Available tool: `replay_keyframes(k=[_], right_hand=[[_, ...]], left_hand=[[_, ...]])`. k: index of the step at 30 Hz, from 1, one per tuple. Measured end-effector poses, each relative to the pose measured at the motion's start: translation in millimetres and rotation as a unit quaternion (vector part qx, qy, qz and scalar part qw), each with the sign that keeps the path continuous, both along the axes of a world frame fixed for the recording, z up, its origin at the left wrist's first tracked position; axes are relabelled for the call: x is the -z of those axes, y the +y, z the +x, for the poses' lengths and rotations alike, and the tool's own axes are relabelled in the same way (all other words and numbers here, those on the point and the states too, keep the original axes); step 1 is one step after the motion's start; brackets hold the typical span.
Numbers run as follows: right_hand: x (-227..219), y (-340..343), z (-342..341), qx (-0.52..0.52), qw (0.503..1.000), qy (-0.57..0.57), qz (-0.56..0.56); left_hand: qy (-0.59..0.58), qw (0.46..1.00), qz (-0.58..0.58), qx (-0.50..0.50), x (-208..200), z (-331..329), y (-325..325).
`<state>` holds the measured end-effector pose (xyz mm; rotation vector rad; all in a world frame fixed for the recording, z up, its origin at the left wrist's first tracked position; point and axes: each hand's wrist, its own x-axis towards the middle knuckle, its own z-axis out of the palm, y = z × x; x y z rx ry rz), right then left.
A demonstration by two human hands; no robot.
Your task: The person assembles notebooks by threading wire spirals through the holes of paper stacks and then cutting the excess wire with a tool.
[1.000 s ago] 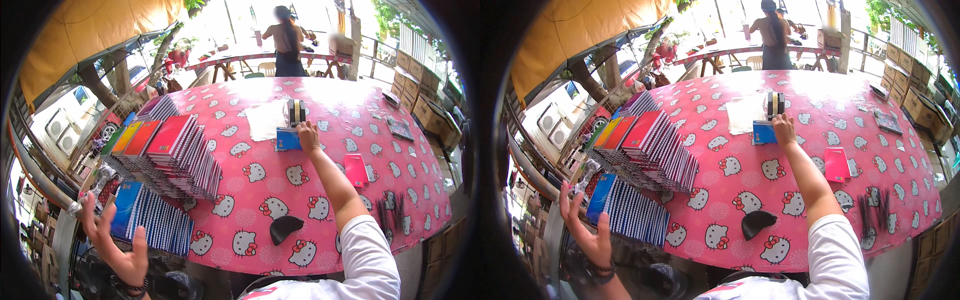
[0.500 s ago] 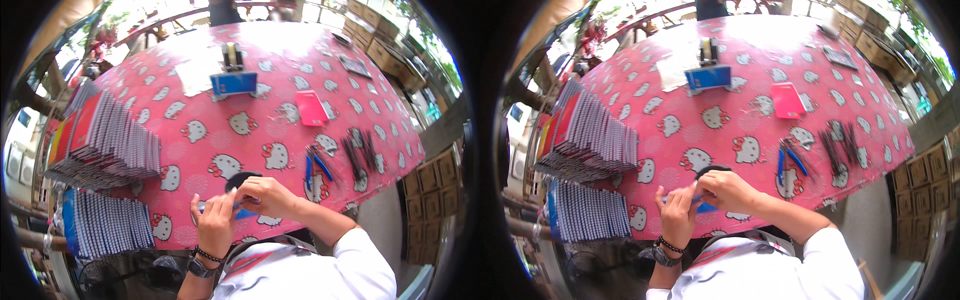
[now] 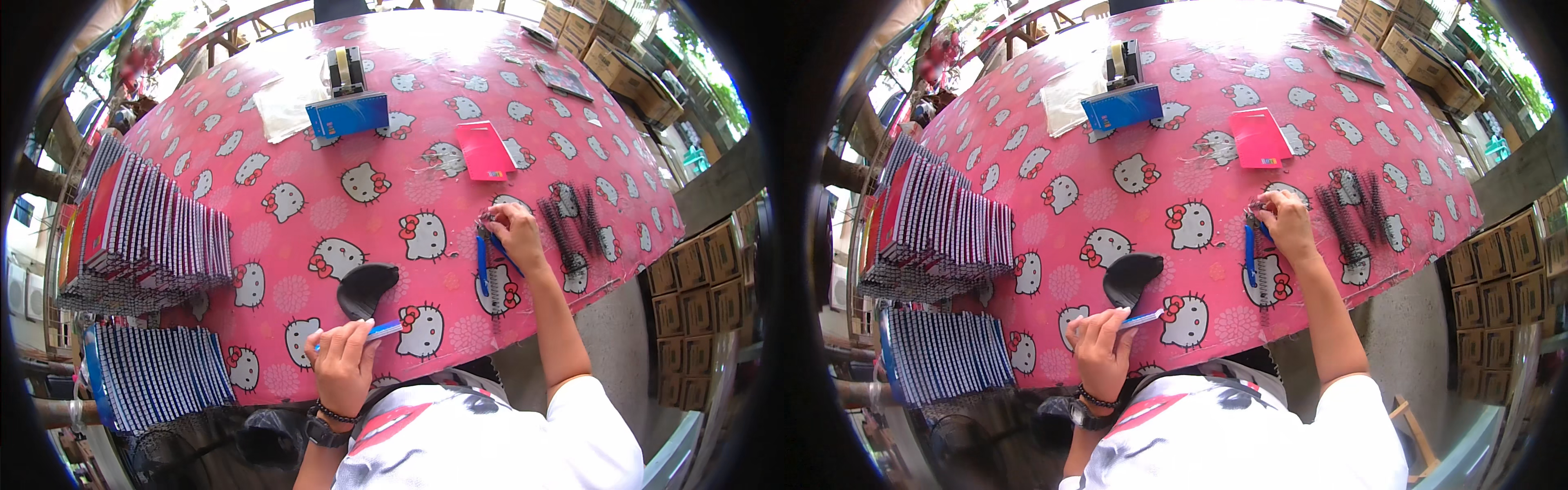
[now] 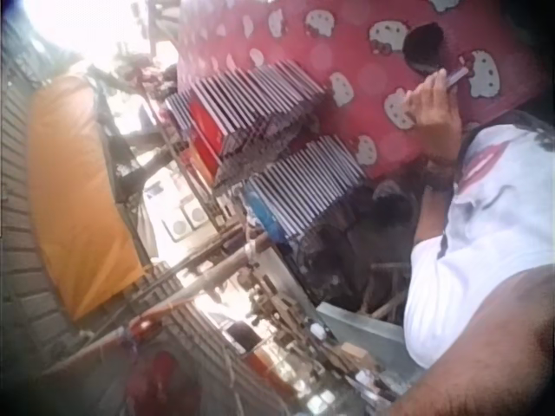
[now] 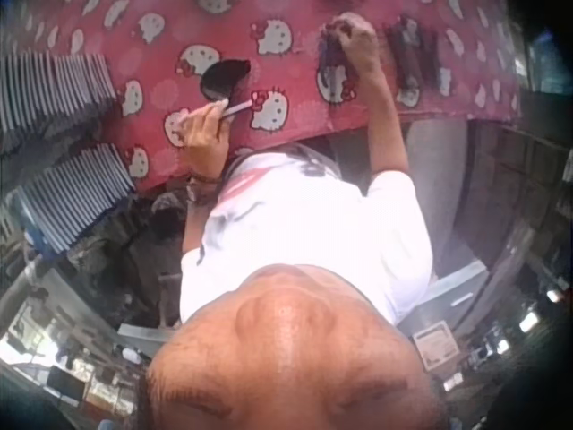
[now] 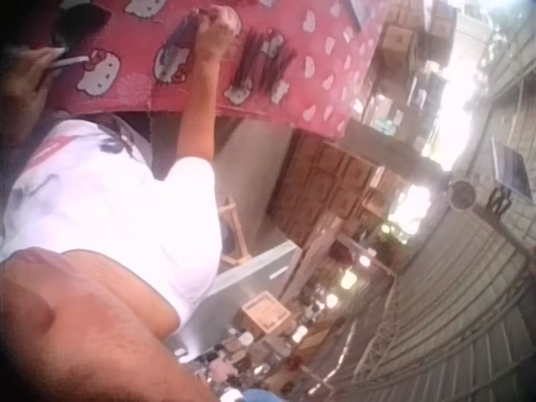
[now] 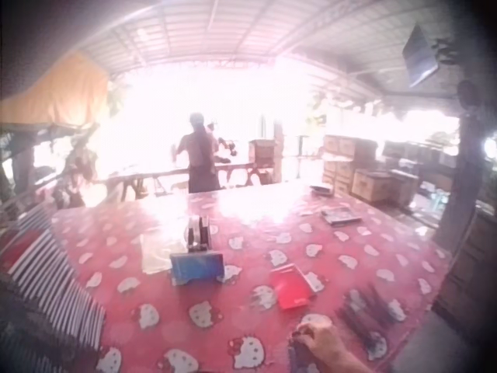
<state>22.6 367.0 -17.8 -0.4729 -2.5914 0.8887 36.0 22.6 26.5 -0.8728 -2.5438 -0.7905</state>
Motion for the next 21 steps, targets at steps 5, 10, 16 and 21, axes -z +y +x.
replay_keyframes(k=[5, 10, 16, 21], right_hand=[[-19.5, 4.9, 4.5, -0.036, 0.982, 0.082, -0.164], [-32.5, 16.3, 10.9, -0.024, 0.966, 0.085, -0.241], [-37.0, 16.1, 6.8, -0.005, 0.988, 0.073, -0.133], [-13.3, 18.4, 4.3, -0.027, 0.997, 0.007, 0.065]], left_hand=[[0.006, 1.0, 0.013, -0.005, 12.0, 1.1, -0.2], [0.006, 1.0, 0.025, -0.008, 10.6, -0.2, 2.0], [0.006, 1.0, 0.024, -0.008, 10.1, -0.4, 1.6], [0.007, 1.0, 0.022, -0.009, 9.6, -0.2, 1.3]])
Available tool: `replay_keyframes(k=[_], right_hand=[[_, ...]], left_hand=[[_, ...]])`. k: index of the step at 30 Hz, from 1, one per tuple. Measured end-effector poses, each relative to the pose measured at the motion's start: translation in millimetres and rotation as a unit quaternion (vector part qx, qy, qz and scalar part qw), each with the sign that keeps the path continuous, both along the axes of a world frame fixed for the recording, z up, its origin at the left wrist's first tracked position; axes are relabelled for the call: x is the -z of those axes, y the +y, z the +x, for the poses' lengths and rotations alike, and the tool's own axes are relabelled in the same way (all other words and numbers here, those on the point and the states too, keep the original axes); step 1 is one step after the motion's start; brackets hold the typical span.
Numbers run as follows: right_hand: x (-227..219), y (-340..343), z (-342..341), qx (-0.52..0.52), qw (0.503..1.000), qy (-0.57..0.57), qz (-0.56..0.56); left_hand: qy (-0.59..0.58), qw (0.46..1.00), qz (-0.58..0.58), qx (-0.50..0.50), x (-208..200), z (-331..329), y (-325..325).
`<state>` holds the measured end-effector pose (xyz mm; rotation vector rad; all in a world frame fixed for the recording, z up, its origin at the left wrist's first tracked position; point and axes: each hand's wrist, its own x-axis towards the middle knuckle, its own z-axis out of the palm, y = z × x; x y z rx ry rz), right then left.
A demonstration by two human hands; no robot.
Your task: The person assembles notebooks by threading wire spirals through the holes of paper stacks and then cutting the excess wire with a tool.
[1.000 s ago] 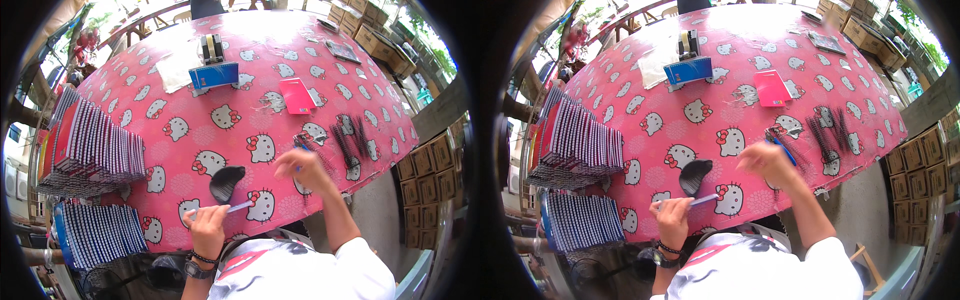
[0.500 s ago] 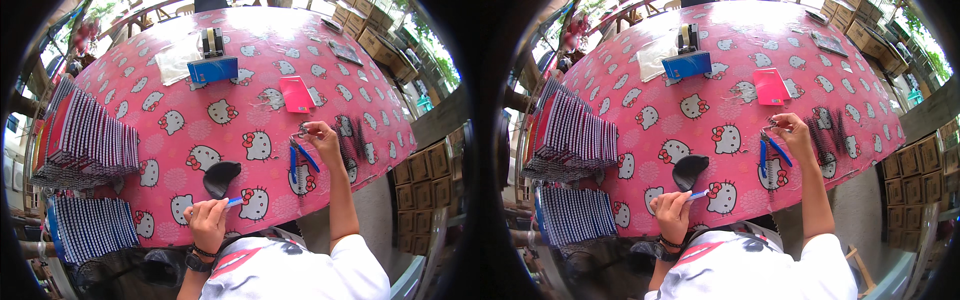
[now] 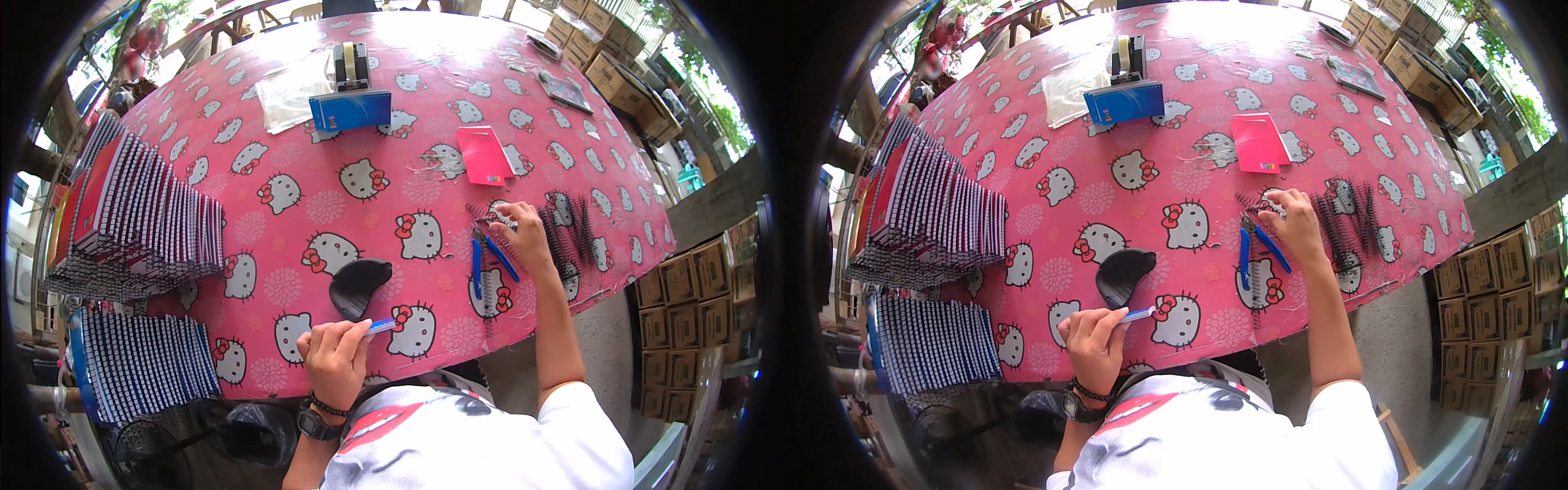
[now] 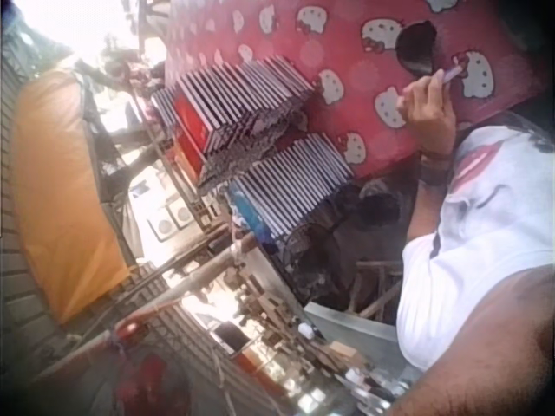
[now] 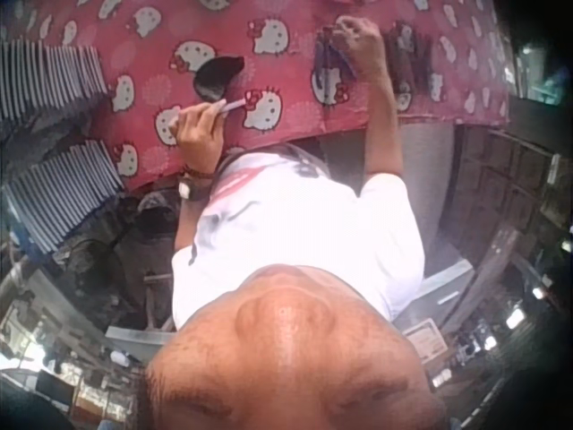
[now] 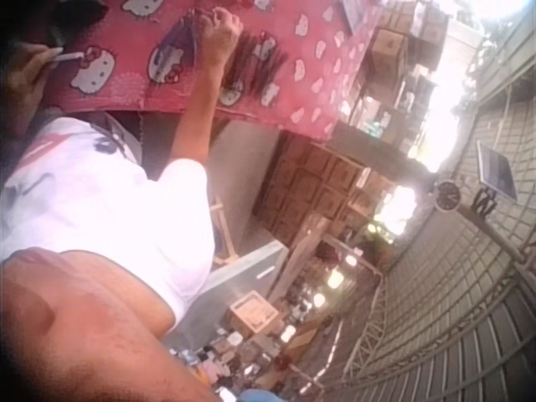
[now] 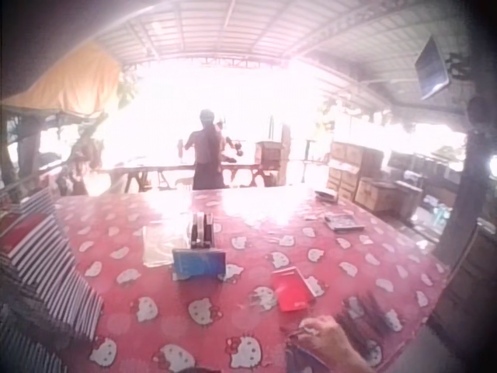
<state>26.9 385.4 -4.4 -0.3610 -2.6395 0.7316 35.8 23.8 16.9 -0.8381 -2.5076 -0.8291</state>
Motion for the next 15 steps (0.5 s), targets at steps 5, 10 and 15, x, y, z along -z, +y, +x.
replay_keyframes(k=[5, 10, 15], right_hand=[[10.4, 8.3, -6.2, 0.02, 0.999, -0.038, 0.004], [-8.8, 7.5, -7.7, 0.021, 0.998, 0.026, -0.055], [-41.7, -22.5, 6.8, -0.17, 0.941, 0.033, -0.29]], left_hand=[[-0.002, 1.0, 0.0, 0.001, 0.1, -0.8, 0.0], [0.005, 1.0, 0.001, -0.004, -1.3, -0.9, 2.3], [0.003, 1.0, -0.007, 0.006, -4.1, -3.9, 1.3]])
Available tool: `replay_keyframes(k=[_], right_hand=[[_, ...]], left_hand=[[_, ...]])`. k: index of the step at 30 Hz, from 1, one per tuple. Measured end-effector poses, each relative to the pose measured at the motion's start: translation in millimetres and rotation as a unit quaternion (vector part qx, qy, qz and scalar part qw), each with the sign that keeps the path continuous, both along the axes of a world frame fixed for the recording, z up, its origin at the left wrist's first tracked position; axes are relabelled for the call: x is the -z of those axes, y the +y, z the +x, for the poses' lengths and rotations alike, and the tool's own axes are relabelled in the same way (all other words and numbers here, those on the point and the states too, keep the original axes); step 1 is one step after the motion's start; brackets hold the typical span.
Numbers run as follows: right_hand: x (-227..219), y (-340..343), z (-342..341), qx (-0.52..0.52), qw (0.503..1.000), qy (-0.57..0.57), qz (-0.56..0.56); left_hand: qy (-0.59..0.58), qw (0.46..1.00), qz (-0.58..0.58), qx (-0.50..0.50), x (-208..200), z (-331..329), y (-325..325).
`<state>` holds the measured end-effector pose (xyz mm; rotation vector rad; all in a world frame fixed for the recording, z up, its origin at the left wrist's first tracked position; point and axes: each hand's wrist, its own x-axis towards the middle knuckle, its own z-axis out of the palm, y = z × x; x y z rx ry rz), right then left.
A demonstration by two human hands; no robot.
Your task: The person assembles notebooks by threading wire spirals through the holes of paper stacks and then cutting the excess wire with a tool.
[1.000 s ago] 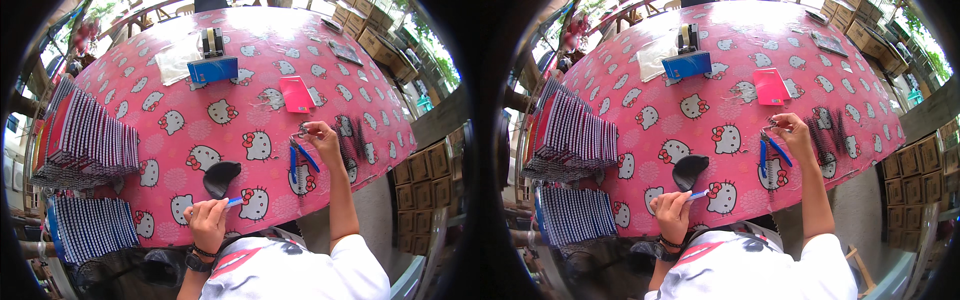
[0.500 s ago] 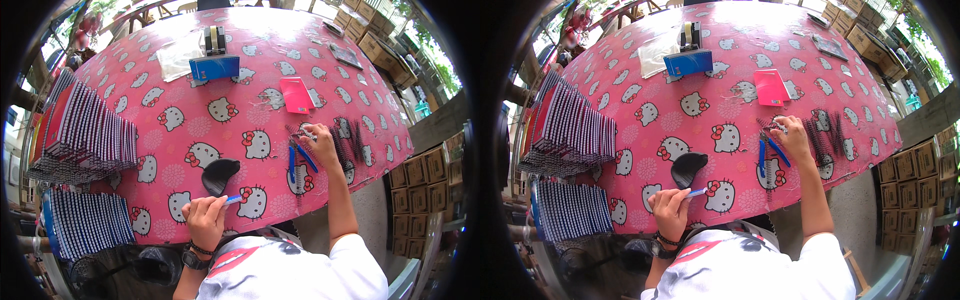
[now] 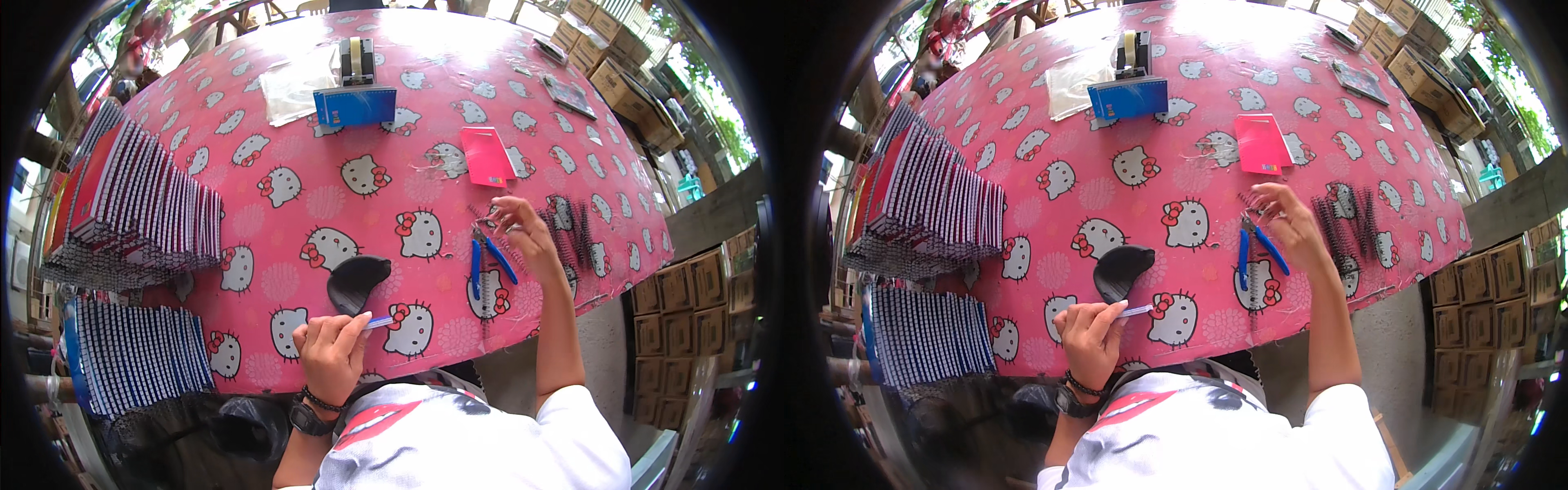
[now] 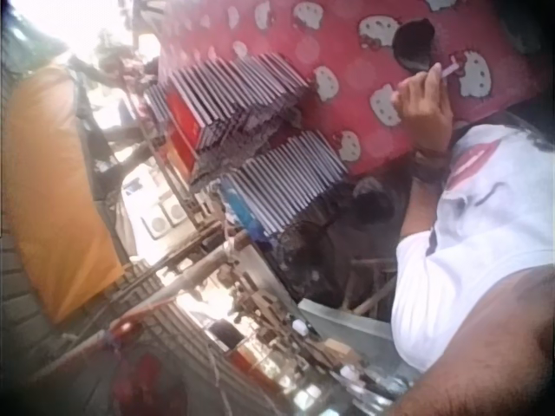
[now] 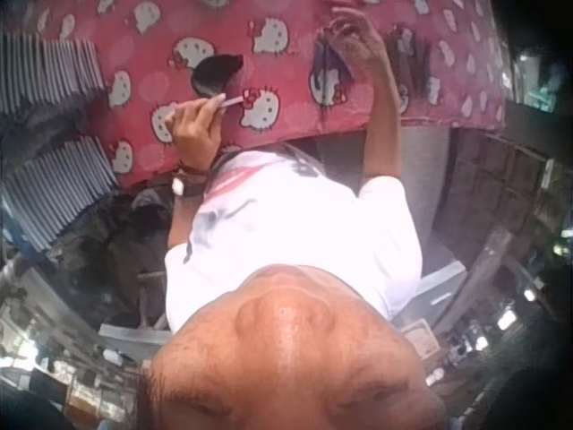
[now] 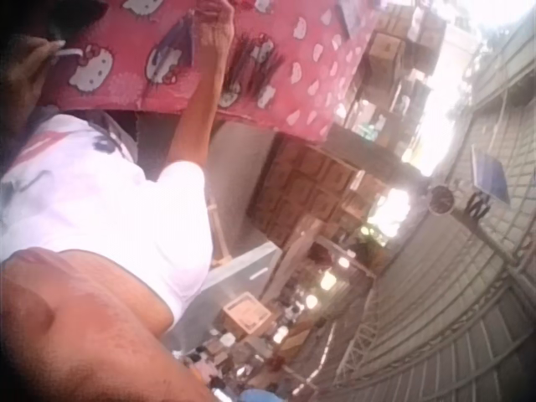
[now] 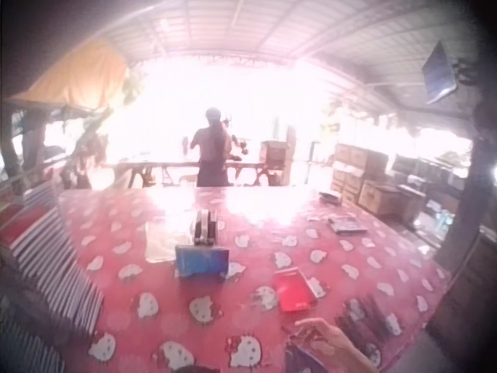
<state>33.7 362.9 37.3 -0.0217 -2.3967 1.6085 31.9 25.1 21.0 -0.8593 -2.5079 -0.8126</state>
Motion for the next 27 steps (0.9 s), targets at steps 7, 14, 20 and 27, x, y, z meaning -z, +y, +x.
replay_keyframes(k=[7, 14, 20, 27], right_hand=[[-3.3, -63.7, 19.1, -0.222, 0.956, -0.129, -0.139], [5.8, -96.5, 11.3, -0.225, 0.964, -0.048, -0.137], [2.7, -124.5, 6.8, -0.191, 0.979, -0.062, 0.021], [-1.5, -129.8, 1.2, -0.266, 0.962, -0.055, 0.035]], left_hand=[[-0.008, 1.0, 0.021, 0.015, 0.7, -2.3, -6.3], [-0.013, 1.0, 0.02, -0.004, 1.9, -3.2, -14.4], [-0.025, 0.999, 0.027, -0.002, 2.6, -2.3, -12.5], [-0.032, 0.999, 0.022, -0.007, 1.1, -0.9, -14.2]])
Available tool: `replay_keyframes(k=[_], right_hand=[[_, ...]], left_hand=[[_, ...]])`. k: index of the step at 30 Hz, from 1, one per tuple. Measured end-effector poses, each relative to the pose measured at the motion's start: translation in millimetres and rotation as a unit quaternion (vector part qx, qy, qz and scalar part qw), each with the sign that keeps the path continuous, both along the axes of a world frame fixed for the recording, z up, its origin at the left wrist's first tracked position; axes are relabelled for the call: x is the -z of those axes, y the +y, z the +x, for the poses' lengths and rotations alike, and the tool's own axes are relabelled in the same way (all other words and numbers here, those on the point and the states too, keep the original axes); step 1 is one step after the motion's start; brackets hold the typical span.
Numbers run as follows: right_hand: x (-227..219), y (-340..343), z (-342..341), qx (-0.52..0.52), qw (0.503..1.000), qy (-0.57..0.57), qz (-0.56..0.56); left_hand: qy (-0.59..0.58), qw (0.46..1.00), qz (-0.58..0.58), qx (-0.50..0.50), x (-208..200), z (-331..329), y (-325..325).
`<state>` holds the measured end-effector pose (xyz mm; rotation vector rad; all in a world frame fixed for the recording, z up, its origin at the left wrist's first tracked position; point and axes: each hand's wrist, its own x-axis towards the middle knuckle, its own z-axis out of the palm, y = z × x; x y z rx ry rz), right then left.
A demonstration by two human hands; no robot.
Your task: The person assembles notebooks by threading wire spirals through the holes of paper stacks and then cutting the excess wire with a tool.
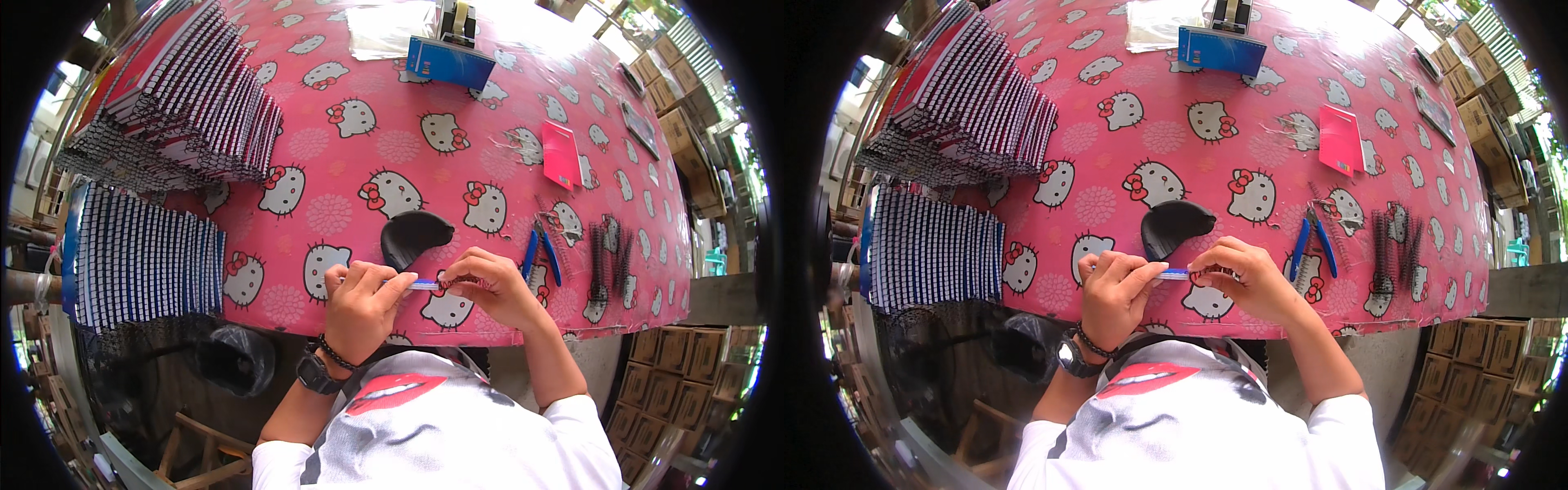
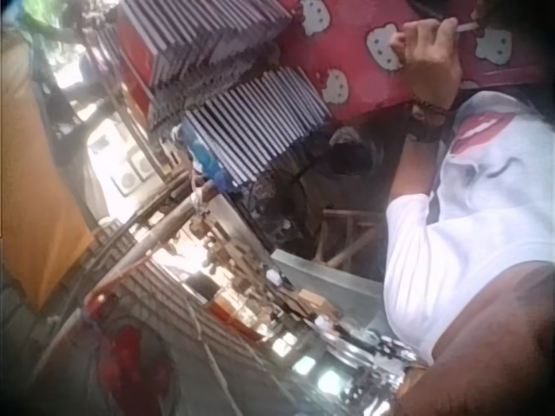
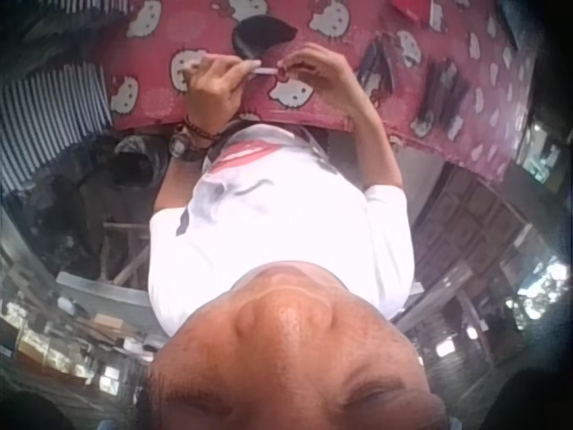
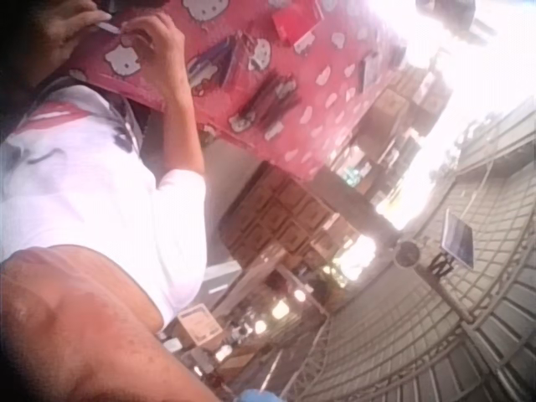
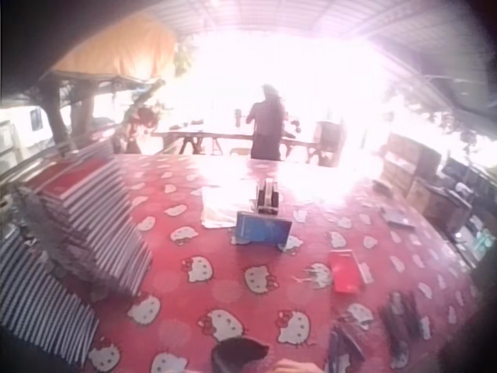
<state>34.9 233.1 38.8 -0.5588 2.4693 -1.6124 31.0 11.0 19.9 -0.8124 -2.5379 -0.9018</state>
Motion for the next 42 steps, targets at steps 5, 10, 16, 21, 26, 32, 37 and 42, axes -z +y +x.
replay_keyframes(k=[5, 10, 16, 21, 26, 32, 37, 42], right_hand=[[2.9, 2.7, 4.0, -0.021, 0.998, -0.058, 0.017], [-19.3, -7.7, 1.4, -0.002, 0.996, -0.035, 0.078], [-0.5, 0.6, -32.0, -0.005, 0.982, 0.074, 0.173], [39.1, -22.0, -79.8, -0.076, 0.943, 0.235, 0.221], [39.4, -18.1, -91.7, 0.04, 0.98, 0.142, 0.132], [29.5, 23.8, -57.8, 0.187, 0.94, 0.007, 0.287], [17.6, 26.8, -52.6, 0.075, 0.94, 0.175, 0.282], [27.1, 24.4, -59.5, -0.021, 0.937, 0.146, 0.316]], left_hand=[[-0.003, 1.0, -0.015, 0.009, -1.4, 0.7, -0.1], [-0.027, 0.999, 0.013, 0.022, -10.6, 8.9, 11.9], [-0.052, 0.995, -0.045, 0.066, 1.6, 12.5, 13.4], [-0.032, 0.995, -0.013, 0.092, -13.2, 6.6, 17.6], [-0.037, 0.993, -0.054, 0.098, -2.5, 7.4, 7.6], [-0.029, 0.991, -0.049, 0.117, -3.2, 6.2, -0.1], [-0.021, 0.991, -0.046, 0.123, -2.0, 3.4, -0.9], [-0.025, 0.992, -0.03, 0.116, -1.1, 2.0, -3.6]])
